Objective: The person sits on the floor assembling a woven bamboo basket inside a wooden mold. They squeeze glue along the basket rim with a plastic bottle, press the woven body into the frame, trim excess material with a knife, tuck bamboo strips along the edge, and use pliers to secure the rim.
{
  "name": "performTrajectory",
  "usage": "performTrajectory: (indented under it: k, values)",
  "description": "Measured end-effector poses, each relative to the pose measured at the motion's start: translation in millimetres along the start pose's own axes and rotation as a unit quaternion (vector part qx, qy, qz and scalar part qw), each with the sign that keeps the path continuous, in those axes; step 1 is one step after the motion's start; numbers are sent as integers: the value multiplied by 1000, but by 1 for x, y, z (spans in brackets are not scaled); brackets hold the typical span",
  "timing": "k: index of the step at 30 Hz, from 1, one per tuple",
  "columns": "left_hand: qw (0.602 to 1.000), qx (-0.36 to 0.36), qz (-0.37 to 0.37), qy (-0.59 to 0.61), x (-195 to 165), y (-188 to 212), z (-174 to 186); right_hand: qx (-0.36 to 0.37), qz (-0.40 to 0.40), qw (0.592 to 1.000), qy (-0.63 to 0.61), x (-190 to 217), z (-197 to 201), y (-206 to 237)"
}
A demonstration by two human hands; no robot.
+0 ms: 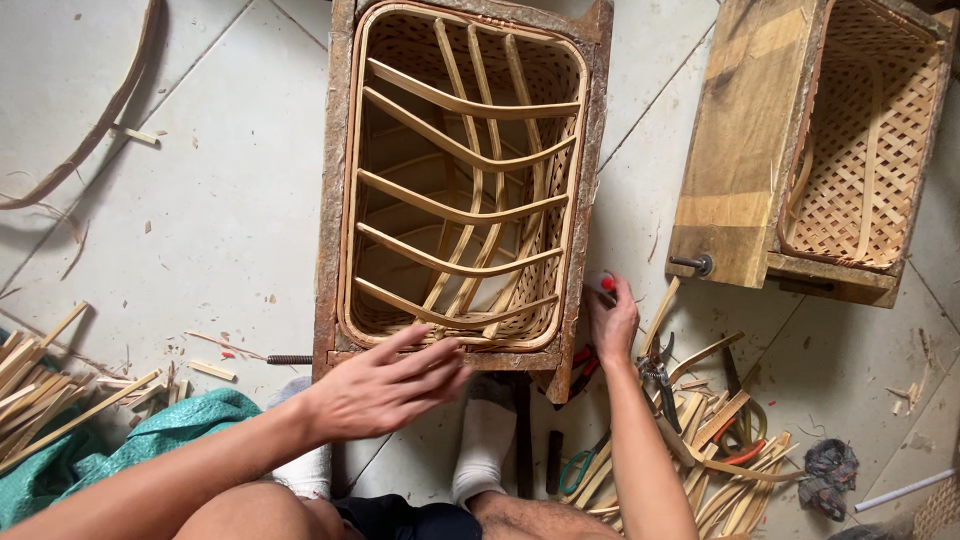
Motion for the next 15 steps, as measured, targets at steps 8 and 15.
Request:
performTrajectory:
  k: [8, 15]
  values:
    - [998, 60, 24, -9, 2, -43, -23, -131, -87, 988, -1, 36, 56, 92]
    - [994, 66, 79, 45, -4, -49, -22, 69, 333, 938, -61, 152, 55, 96]
Point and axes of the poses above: each hand's wrist, its own y-axis away from the middle knuckle, its own z-axis out of the back of the hand, x = y × z, the point moved 1 cm from there along -y, towards the middle knuckle, and after that the axes turned 5 degrees about -x, right-handed, at the moved point
